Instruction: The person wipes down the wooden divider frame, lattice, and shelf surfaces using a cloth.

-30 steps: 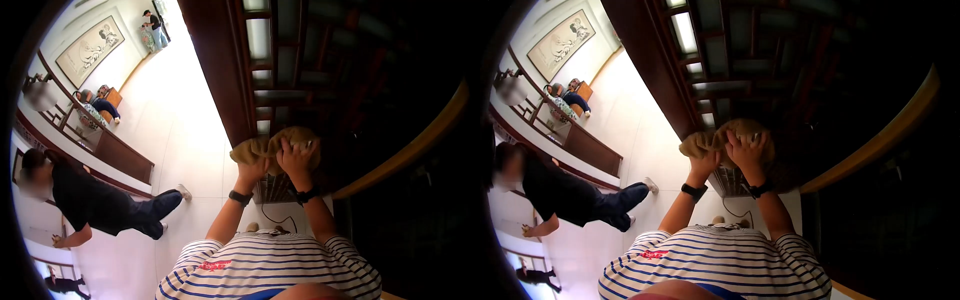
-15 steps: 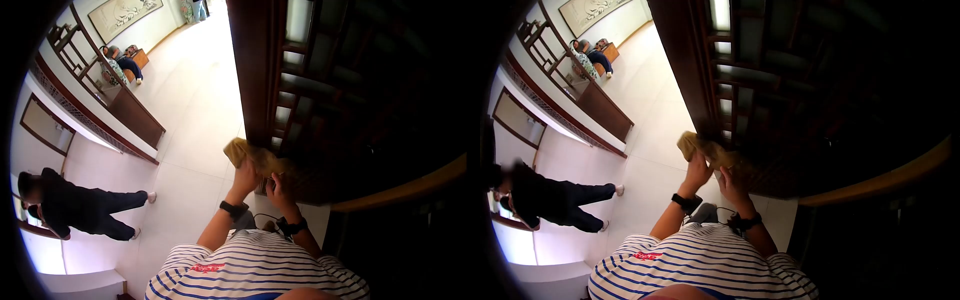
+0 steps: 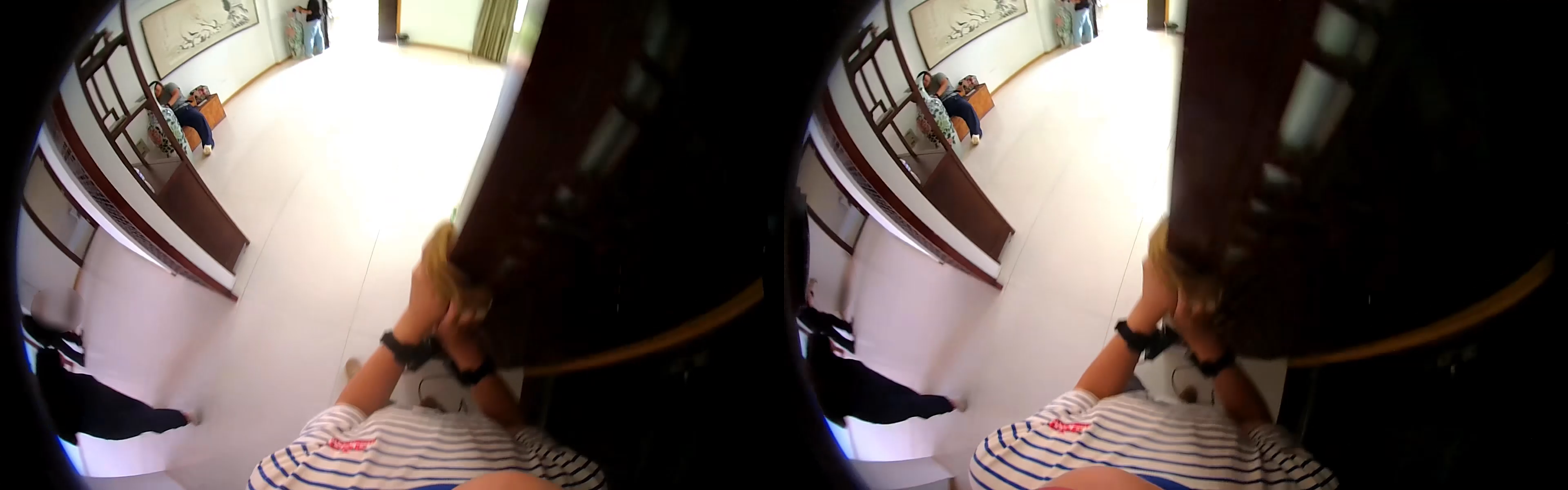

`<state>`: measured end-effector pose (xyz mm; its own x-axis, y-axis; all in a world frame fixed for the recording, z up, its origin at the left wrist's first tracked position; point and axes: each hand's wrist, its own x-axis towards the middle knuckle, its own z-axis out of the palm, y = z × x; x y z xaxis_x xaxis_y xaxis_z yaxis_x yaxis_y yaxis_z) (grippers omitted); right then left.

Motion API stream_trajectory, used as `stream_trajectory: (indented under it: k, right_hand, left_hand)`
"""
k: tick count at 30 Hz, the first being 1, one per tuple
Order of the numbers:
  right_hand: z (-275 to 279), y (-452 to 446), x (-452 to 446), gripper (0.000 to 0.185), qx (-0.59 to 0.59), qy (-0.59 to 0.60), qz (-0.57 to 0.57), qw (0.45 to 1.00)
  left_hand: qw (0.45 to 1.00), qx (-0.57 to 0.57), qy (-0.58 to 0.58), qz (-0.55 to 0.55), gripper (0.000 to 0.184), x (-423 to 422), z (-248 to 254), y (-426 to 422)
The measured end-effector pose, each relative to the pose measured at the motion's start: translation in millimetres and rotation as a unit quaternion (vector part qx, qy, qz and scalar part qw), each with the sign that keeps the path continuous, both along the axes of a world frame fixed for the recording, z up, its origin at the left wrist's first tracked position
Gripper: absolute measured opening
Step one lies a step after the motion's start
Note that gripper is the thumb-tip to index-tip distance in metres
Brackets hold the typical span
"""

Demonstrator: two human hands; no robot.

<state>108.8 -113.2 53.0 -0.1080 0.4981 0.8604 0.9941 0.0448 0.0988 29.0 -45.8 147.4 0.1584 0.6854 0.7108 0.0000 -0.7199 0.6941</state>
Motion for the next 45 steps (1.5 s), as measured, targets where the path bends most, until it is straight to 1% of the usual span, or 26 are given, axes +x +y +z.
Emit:
stream_trajectory:
  k: [2,3,4,9,10,12,14,15,18,20,24,25,26,28,29,31,32,34,35,36,37,38,40,42,44,45]
  right_hand:
    - [-43.6,-3.8,-8.4,0.039,-0.072,0.063,-0.01,0.995]
    - [-62.3,-6.3,-12.9,0.039,-0.106,0.096,-0.016,0.99]
    - [-76.4,-8.4,-15.5,0.039,-0.134,0.126,-0.022,0.983]
    - [-119.2,-20.5,-23.6,0.04,-0.197,0.222,-0.057,0.953]
    - [-125.6,-23.4,-25.2,0.04,-0.202,0.233,-0.064,0.949]
    - [-133.4,-26.6,-27.2,0.04,-0.211,0.253,-0.074,0.941]
    - [-139.2,-30.4,-30.0,0.04,-0.221,0.274,-0.079,0.933]
    - [-141.7,-29.8,-30.3,0.04,-0.227,0.285,-0.084,0.927]
    - [-147.4,-26.8,-38.7,0.04,-0.221,0.309,-0.101,0.92]
    - [-145.8,-21.4,-54.8,0.041,-0.192,0.308,-0.13,0.923]
    - [-145.6,-12.2,-77.3,0.045,-0.135,0.273,-0.189,0.933]
    - [-151.5,-12.4,-79.0,0.048,-0.131,0.259,-0.201,0.936]
    - [-158.3,-11.6,-80.2,0.048,-0.131,0.261,-0.197,0.936]
    - [-164.3,-8.8,-73.8,0.046,-0.145,0.364,-0.145,0.908]
    - [-166.6,-8.6,-69.1,0.045,-0.145,0.369,-0.134,0.908]
    - [-161.9,-1.6,-68.8,0.044,-0.148,0.342,-0.126,0.919]
    - [-160.0,-3.8,-68.1,0.043,-0.151,0.325,-0.124,0.925]
    - [-154.7,-10.7,-62.8,0.042,-0.169,0.291,-0.116,0.935]
    - [-153.7,-12.5,-59.8,0.042,-0.177,0.277,-0.11,0.938]
    - [-152.4,-15.4,-56.0,0.041,-0.187,0.265,-0.102,0.941]
    - [-152.1,-18.6,-50.4,0.04,-0.201,0.256,-0.092,0.941]
    - [-150.1,-18.5,-46.1,0.04,-0.211,0.245,-0.081,0.943]
    - [-146.5,-22.6,-37.6,0.039,-0.231,0.224,-0.059,0.945]
    - [-143.0,-28.9,-29.9,0.038,-0.256,0.2,-0.033,0.945]
    - [-139.6,-29.6,-21.8,0.037,-0.279,0.172,0.003,0.945]
    - [-137.5,-30.2,-17.5,0.036,-0.289,0.154,0.021,0.945]
  left_hand:
    - [0.998,-0.044,-0.002,-0.048,0.055,-2.6,-18.0,6.3]
    - [0.998,-0.015,0.037,-0.052,0.059,-7.0,-23.5,8.4]
    - [0.995,-0.036,0.021,-0.091,0.063,-11.1,-30.4,9.3]
    - [0.972,-0.066,0.056,-0.219,0.07,-18.6,-83.7,24.1]
    - [0.972,-0.077,0.059,-0.213,0.07,-18.9,-97.0,29.0]
    - [0.951,-0.086,0.117,-0.272,0.062,-18.9,-116.4,38.0]
    - [0.948,-0.078,0.123,-0.283,0.055,-18.8,-119.4,41.7]
    - [0.95,-0.069,0.085,-0.293,0.055,-14.2,-128.6,41.7]
    - [0.945,-0.057,0.027,-0.321,0.058,-14.7,-125.3,49.3]
    - [0.928,-0.037,0.067,-0.364,0.071,-18.6,-119.7,52.2]
    - [0.937,-0.022,0.067,-0.342,0.064,-29.7,-105.4,53.1]
    - [0.918,-0.066,0.109,-0.376,0.06,-34.1,-100.4,55.2]
    - [0.919,-0.065,0.111,-0.373,0.06,-38.8,-96.0,54.7]
    - [0.923,-0.065,0.127,-0.358,0.05,-38.4,-90.5,54.3]
    - [0.926,-0.064,0.126,-0.35,0.05,-36.2,-91.1,49.8]
    - [0.925,-0.103,0.134,-0.34,0.04,-39.0,-95.1,50.5]
    - [0.954,-0.027,0.132,-0.267,0.036,-42.9,-96.4,45.2]
    - [0.946,-0.066,0.115,-0.297,0.046,-41.1,-108.7,46.6]
    - [0.951,-0.073,0.115,-0.278,0.046,-39.6,-116.1,47.6]
    - [0.957,-0.049,0.158,-0.238,0.036,-36.2,-122.0,48.3]
    - [0.959,-0.029,0.199,-0.2,0.026,-33.5,-114.9,41.7]
    - [0.962,-0.033,0.196,-0.188,0.026,-33.6,-104.5,36.5]
    - [0.93,-0.144,0.286,-0.183,0.021,-53.1,-47.5,27.1]
    - [0.94,-0.121,0.264,-0.181,0.022,-49.0,-63.2,22.4]
    - [0.967,-0.022,0.218,-0.129,0.026,-48.8,-76.3,25.5]
    - [0.956,0.062,0.272,-0.093,0.028,-43.5,-109.2,31.8]
